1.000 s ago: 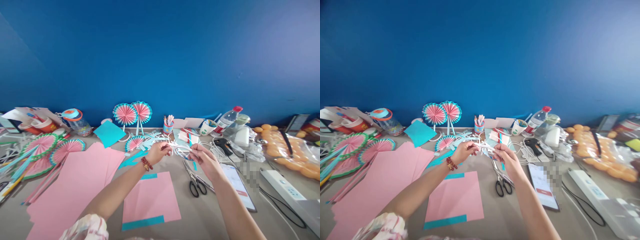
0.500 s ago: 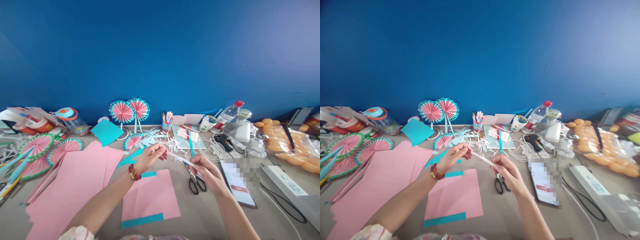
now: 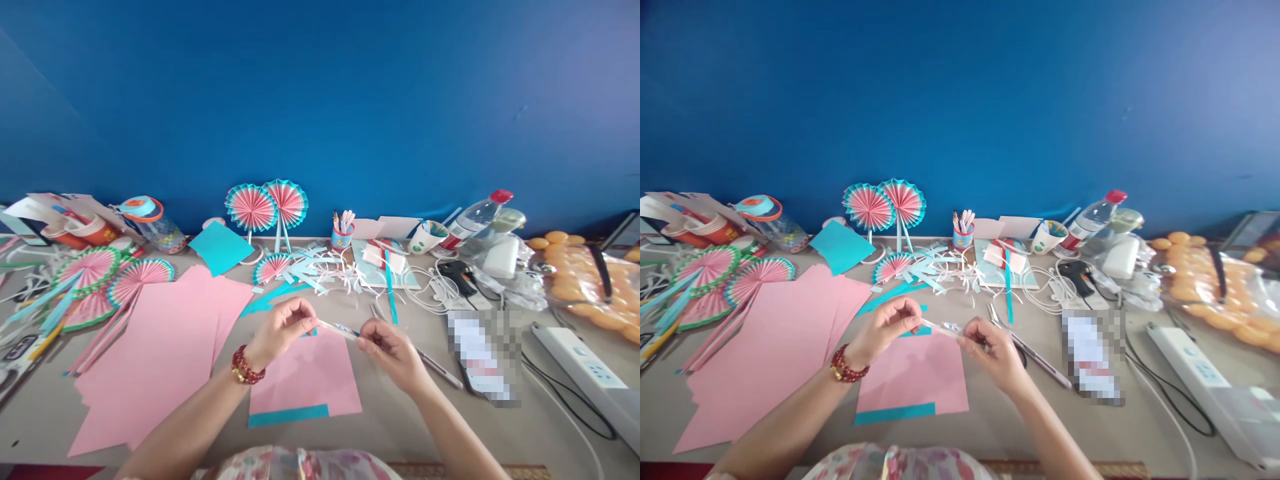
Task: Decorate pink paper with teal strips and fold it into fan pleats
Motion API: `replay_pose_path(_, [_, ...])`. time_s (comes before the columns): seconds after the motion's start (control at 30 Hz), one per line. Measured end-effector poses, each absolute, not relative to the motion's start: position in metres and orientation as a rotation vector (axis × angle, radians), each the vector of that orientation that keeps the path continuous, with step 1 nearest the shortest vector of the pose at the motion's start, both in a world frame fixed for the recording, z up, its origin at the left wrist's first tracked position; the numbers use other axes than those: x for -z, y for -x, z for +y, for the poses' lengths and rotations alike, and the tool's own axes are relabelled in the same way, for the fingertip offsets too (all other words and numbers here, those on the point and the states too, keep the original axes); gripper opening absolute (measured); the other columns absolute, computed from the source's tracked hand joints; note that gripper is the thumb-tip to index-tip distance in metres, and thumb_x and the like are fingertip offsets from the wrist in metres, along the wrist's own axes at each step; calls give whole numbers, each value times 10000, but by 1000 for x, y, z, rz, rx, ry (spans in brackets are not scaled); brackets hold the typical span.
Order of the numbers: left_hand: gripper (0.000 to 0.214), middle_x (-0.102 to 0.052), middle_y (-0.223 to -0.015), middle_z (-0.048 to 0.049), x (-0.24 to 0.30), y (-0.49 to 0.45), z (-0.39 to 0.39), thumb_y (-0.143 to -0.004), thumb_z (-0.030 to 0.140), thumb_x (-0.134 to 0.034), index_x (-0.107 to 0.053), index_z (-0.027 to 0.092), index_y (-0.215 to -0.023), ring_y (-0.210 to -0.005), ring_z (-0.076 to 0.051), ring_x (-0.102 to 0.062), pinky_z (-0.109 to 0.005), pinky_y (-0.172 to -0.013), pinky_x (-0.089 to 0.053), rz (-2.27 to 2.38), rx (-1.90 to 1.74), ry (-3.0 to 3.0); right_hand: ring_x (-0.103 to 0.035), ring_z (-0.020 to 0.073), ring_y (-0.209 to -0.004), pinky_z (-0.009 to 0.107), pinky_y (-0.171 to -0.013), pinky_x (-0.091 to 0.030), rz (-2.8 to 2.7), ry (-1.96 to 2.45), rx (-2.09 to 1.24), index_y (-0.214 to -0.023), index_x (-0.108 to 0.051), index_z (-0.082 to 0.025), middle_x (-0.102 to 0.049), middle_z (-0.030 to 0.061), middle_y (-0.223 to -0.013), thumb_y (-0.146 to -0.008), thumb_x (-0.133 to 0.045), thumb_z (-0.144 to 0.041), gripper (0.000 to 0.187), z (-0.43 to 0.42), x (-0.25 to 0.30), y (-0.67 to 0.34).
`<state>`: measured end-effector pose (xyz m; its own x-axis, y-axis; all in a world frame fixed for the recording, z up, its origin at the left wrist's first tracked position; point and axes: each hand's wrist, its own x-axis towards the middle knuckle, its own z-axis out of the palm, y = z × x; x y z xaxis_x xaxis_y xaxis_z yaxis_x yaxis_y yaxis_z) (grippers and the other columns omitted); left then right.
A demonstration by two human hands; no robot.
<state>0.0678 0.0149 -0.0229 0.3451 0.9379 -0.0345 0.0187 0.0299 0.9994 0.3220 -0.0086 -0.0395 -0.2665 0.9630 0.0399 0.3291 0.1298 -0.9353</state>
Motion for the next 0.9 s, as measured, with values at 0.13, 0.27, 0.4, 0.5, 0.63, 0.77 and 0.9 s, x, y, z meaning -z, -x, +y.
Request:
replay_pose_path(0.13, [187,-606,-750,-3,31,-74,11,-854,352,-635,-594,177,-805,-696,-123,-583,-247,-687,-488,1031,-902,-1335,-499,136,-556,246,-543,-366,-1759,1458,-1060,-775,-529,-226,-547,-25,-600,-925,-528,-446,266,-10,46,-320])
replay_pose_path(0.27, [184,-602,-699,8,48,-83,8,-858,331,-604,-578,181,-755,-668,-125,-569,-238,-657,-460,1185,-899,-1457,-573,184,-649,282,-635,-388,-2019,1570,-570,-924,-591,-226,-616,-2,-666,-939,-517,-369,161,-7,52,-320])
replay_pose_path(0.4, [145,-639,-738,3,64,-85,5,-872,280,-578,-575,196,-755,-714,-142,-595,-254,-702,-459,1305,-896,-1665,-641,218,-836,319,-797,-384,-2237,1462,-320,-1010,-637,-215,-724,46,-879,-982,-455,-269,192,-1,59,-318])
replay_pose_path(0.5, [131,-658,-754,-3,71,-85,3,-879,240,-560,-570,207,-752,-734,-154,-614,-258,-693,-451,1397,-857,-1808,-641,209,-818,313,-792,-364,-2315,1476,-268,-939,-654,-213,-730,41,-878,-994,-442,-257,224,3,61,-314])
replay_pose_path(0.63, [145,-651,-756,-20,75,-87,3,-866,206,-559,-563,207,-721,-780,-191,-614,-312,-764,-436,1526,-824,-1947,-616,189,-724,310,-749,-343,-2385,1561,-186,-895,-641,-212,-724,31,-825,-990,-432,-233,231,5,62,-307])
replay_pose_path(0.77, [135,-638,-804,-22,83,-91,3,-852,159,-560,-574,201,-724,-843,-202,-609,-343,-820,-409,1597,-790,-2051,-566,183,-627,314,-655,-300,-2447,1703,-70,-881,-634,-226,-713,21,-754,-978,-441,-244,217,6,61,-303])
replay_pose_path(0.9, [125,-643,-815,-13,90,-92,3,-856,147,-561,-585,203,-746,-856,-198,-606,-350,-847,-399,1605,-751,-2083,-534,182,-592,326,-585,-227,-2527,1757,-52,-925,-661,-254,-708,18,-737,-950,-479,-233,185,7,59,-301])
